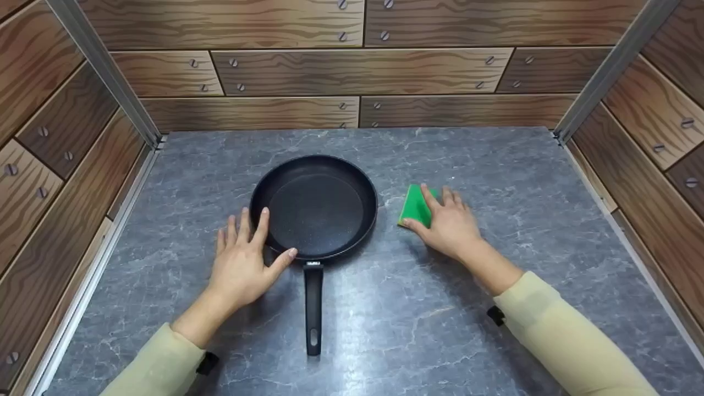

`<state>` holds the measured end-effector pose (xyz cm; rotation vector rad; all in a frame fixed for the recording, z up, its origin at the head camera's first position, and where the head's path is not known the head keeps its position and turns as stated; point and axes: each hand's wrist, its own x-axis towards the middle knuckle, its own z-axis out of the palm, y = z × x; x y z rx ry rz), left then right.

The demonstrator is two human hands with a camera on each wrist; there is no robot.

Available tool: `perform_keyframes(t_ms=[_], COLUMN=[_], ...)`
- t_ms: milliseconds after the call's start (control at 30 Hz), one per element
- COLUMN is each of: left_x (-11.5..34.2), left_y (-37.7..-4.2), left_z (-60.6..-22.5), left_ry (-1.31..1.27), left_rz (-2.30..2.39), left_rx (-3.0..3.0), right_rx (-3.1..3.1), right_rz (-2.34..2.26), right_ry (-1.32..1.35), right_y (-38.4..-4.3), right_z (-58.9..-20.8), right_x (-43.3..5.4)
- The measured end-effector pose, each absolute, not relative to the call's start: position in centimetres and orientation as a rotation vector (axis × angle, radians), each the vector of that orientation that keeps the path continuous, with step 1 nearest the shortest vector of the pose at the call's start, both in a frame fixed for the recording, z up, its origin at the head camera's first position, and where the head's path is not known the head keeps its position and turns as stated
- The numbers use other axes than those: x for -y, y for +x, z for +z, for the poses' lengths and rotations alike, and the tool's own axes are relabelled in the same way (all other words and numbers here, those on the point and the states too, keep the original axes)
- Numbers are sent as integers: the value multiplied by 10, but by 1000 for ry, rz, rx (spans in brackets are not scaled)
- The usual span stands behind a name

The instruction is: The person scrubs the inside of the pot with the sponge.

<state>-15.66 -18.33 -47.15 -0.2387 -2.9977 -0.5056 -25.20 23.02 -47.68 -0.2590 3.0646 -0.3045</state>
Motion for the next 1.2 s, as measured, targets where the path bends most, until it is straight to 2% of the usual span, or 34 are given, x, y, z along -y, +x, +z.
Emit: perform_keyframes(t_ms=[267,633,1200], left_x=[169,159,132], left_y=[-134,-111,-105], left_z=[-471,-474,-493], left_ry=[-175,-81,297], left_rz=[-865,-1282,-2249], left_rx=[2932,2795,2453], right_rx=[-3028,-3058,-3052], right_rz=[-333,-306,-329], right_ry=[-114,-65,-78], right_y=[-266,-274,-283], right_z=[-478,-486,-495], right_x=[-218,-212,-205])
